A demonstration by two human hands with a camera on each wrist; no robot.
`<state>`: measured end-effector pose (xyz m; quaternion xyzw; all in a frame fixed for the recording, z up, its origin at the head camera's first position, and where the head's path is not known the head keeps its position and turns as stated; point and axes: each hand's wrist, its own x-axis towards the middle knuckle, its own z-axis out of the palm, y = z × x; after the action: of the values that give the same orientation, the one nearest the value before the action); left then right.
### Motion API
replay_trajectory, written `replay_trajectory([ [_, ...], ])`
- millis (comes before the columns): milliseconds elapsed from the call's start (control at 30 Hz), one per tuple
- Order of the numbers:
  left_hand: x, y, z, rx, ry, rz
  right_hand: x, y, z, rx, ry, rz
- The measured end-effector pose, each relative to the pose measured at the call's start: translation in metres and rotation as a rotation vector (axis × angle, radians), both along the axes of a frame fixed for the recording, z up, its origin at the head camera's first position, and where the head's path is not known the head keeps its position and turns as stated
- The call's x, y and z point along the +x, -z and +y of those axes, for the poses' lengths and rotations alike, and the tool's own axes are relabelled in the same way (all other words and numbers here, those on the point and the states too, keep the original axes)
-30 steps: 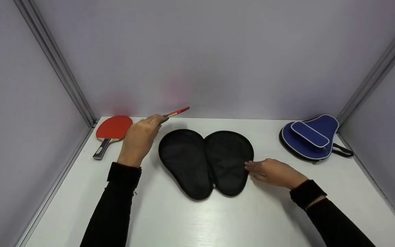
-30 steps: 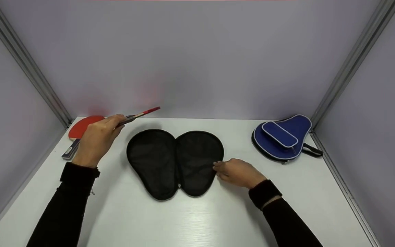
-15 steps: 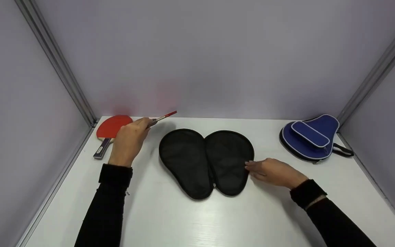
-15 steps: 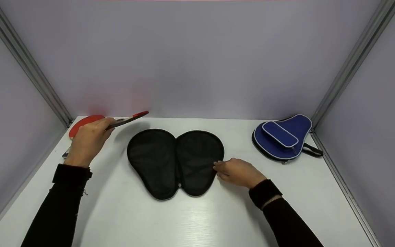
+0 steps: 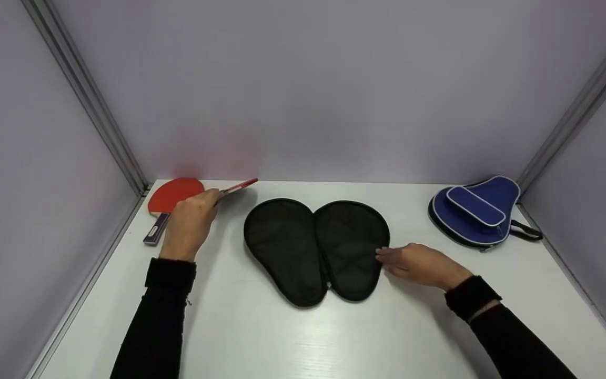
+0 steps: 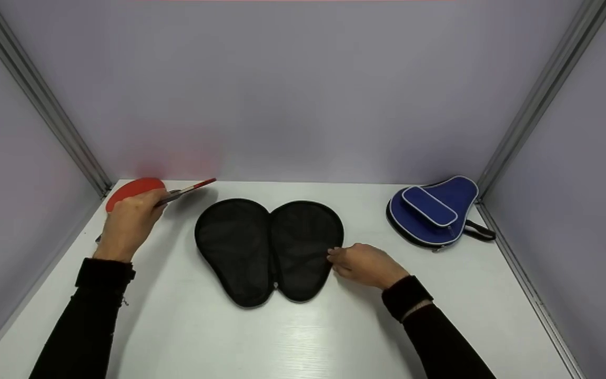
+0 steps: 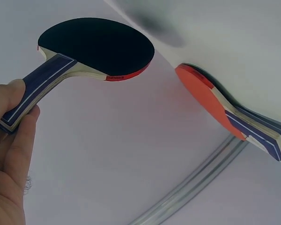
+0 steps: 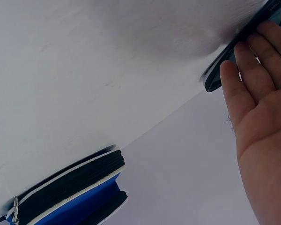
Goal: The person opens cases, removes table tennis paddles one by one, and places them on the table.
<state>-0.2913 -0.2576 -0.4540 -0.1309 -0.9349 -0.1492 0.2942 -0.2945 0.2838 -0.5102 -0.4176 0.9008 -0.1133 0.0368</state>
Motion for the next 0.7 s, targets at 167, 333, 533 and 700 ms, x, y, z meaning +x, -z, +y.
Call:
replay_trajectory([
  [167, 0.001, 0.009, -0.003, -0.019, -0.019, 0.006, 0.001, -0.001, -0.001, -0.004, -0.006, 0.001],
  [333, 0.004, 0.017, -0.003, -0.063, -0.053, -0.008, 0.001, -0.001, -0.001, -0.001, 0.005, -0.014],
  [533, 0.003, 0.028, -0.001, -0.130, -0.021, -0.024, 0.001, 0.000, 0.000, -0.007, 0.020, -0.030],
  [700, 0.002, 0.038, 0.001, -0.165, -0.005, -0.080, 0.001, -0.001, 0.001, -0.010, 0.011, -0.027],
])
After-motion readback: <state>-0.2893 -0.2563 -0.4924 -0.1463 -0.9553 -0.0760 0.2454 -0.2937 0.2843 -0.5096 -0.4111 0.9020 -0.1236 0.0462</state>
